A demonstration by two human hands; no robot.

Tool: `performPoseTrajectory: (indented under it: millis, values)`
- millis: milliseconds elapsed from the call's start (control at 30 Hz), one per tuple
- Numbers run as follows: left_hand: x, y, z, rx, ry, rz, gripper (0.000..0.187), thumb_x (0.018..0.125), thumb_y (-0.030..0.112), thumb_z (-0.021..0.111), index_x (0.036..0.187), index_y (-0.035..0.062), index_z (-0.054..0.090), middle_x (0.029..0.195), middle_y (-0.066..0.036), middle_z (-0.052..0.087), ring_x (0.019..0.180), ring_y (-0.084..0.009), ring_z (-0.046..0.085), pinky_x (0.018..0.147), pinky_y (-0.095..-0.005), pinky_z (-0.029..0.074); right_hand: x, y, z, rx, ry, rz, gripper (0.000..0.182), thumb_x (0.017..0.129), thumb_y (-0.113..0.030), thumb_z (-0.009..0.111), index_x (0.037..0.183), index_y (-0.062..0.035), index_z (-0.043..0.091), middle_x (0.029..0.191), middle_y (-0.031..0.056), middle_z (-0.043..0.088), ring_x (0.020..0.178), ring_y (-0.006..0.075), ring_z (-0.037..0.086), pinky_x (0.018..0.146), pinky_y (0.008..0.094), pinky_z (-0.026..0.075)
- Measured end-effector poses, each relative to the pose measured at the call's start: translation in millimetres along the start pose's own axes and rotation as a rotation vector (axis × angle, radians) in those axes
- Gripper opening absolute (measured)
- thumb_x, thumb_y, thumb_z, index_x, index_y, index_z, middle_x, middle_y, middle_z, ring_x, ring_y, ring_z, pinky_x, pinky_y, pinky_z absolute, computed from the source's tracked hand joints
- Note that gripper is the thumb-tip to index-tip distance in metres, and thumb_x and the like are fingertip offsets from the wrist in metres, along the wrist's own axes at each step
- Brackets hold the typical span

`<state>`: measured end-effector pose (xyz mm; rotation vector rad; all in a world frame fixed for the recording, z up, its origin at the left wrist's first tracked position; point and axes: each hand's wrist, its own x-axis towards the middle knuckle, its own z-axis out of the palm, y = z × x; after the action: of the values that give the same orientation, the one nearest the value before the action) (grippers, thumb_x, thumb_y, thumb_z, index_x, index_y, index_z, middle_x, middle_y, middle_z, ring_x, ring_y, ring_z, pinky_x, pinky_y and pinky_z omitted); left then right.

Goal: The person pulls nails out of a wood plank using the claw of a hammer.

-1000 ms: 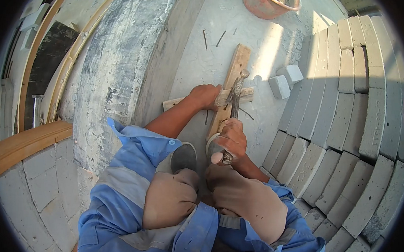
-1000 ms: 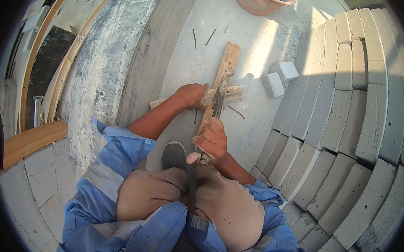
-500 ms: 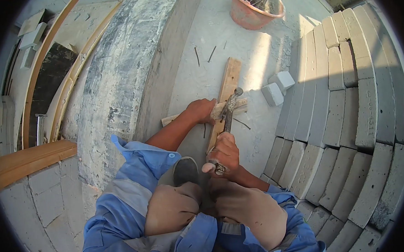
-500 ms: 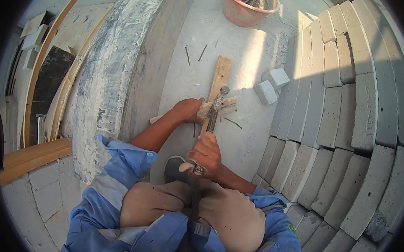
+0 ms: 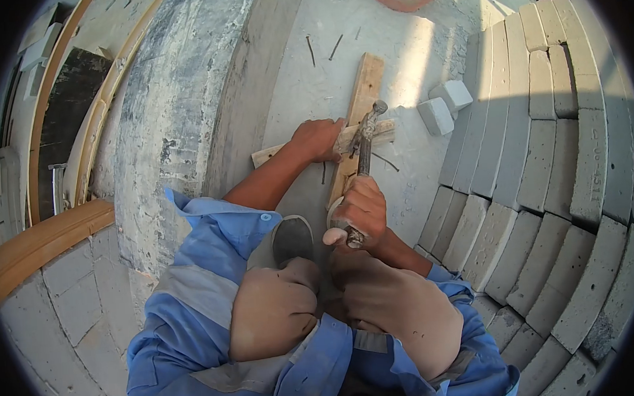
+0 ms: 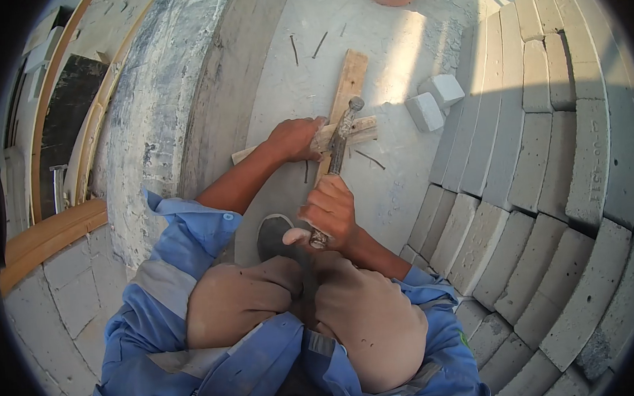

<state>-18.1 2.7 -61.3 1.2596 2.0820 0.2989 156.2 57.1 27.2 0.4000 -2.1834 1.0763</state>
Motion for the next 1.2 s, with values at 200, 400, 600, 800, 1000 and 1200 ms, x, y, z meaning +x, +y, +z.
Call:
performPoseTrajectory:
  millis: [200,400,600,800,1000,1200]
  values:
    - [-27,16,11,0.059,0.337,0.156,0.103,0.068,0.033,0.087,0.153,0.0119,0.032,0.143,-0.021,0.047,0.13,-0.0359,0.049,0.106,-0.0479,0.042,8,16,-20,0.104,0.038,0.052,0.049,0.082,-0.05,0.074,0.075,-0.0034,0.058,0.062,0.0059,0.045,0.053,0.0245,0.046,0.052,0.0367,0.032]
    - [-32,79,31,-0.564,0.807,0.538,0.068,0.075,0.019,0.073,0.14,0.0129,0.053,0.129,-0.012,0.06,0.124,-0.0306,0.055,0.113,-0.0471,0.039,15,22,-23,0.101,-0.031,0.029,0.061,0.086,-0.06,0.068,0.079,0.0001,0.059,0.06,0.005,0.043,0.05,0.023,0.045,0.048,0.0344,0.033]
    - [1,81,18,-0.542,0.756,0.718,0.019,0.069,0.018,0.073,0.064,0.0075,0.057,0.059,-0.004,0.054,0.061,-0.0269,0.059,0.074,-0.0392,0.052,27,23,-34,0.119,-0.101,0.039,0.06,0.085,-0.059,0.065,0.08,0.0004,0.059,0.059,0.0043,0.042,0.05,0.0214,0.045,0.048,0.0338,0.034]
    - [14,92,8,-0.609,0.789,0.666,0.028,0.076,0.017,0.072,0.061,0.0093,0.05,0.056,-0.006,0.05,0.057,-0.0274,0.056,0.062,-0.0396,0.046,40,39,-44,0.173,-0.038,0.099,0.063,0.09,-0.062,0.057,0.079,0.0003,0.058,0.057,0.0027,0.042,0.047,0.0202,0.045,0.045,0.0331,0.033]
    - [26,100,-12,-0.632,0.618,0.496,0.029,0.078,0.021,0.072,0.059,0.006,0.056,0.062,-0.012,0.062,0.064,-0.0324,0.065,0.061,-0.0431,0.05,69,47,-60,0.158,0.049,0.282,0.07,0.099,-0.064,0.045,0.072,-0.0005,0.057,0.051,-0.0008,0.039,0.047,0.0162,0.046,0.045,0.0299,0.032]
    - [104,134,-138,-0.827,0.432,-0.051,0.043,0.075,0.037,0.075,0.077,-0.0049,0.066,0.069,-0.02,0.068,0.064,-0.0312,0.068,0.06,-0.0401,0.053,203,177,-143,0.833,0.443,0.978,0.065,0.103,-0.058,0.04,0.066,-0.0063,0.054,0.046,-0.0051,0.026,0.039,0.0091,0.026,0.04,0.0253,0.029]
